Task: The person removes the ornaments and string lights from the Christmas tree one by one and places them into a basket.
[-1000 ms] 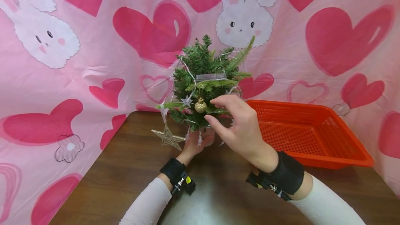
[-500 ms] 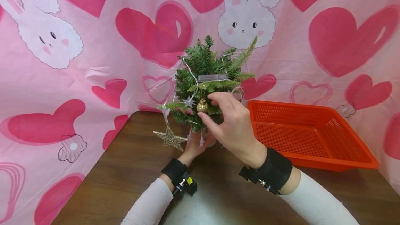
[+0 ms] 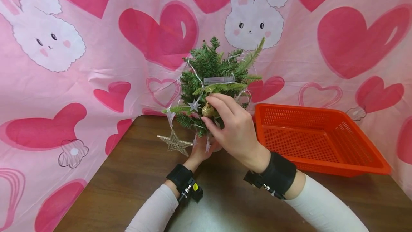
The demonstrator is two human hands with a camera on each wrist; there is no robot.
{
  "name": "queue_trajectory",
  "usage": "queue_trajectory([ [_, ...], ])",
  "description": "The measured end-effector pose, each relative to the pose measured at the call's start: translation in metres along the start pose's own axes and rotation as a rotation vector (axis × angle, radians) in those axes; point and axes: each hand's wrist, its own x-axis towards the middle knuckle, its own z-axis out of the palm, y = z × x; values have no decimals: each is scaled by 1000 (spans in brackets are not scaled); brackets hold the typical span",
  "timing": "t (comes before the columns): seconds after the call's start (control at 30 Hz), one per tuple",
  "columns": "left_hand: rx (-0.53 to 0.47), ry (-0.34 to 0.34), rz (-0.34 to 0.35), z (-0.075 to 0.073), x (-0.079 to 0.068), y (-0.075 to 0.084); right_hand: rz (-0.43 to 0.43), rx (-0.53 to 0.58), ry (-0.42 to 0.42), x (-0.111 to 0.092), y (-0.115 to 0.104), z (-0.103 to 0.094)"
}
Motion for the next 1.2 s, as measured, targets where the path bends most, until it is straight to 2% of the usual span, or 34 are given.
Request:
queue_trajectory([
  [0.1,-15,14,-7,1,0,0,-7,9,10,1,0,0],
  [0.23,34,5,1,0,-1,0,-17,21,15,2,1,0],
  [0.5,31,23,28,0,-2,1,-20,24,14,2,0,-2],
  [0.63,43,19,4,0,-1,1,-25,20,23,3,-1,-3],
  [0.87,47,-35,-40,0,0,1,-40,16,44,7,-1,-7],
  [1.2,-70,-4,-56,2,0,-2,-67,26,84,11,-2,-10],
])
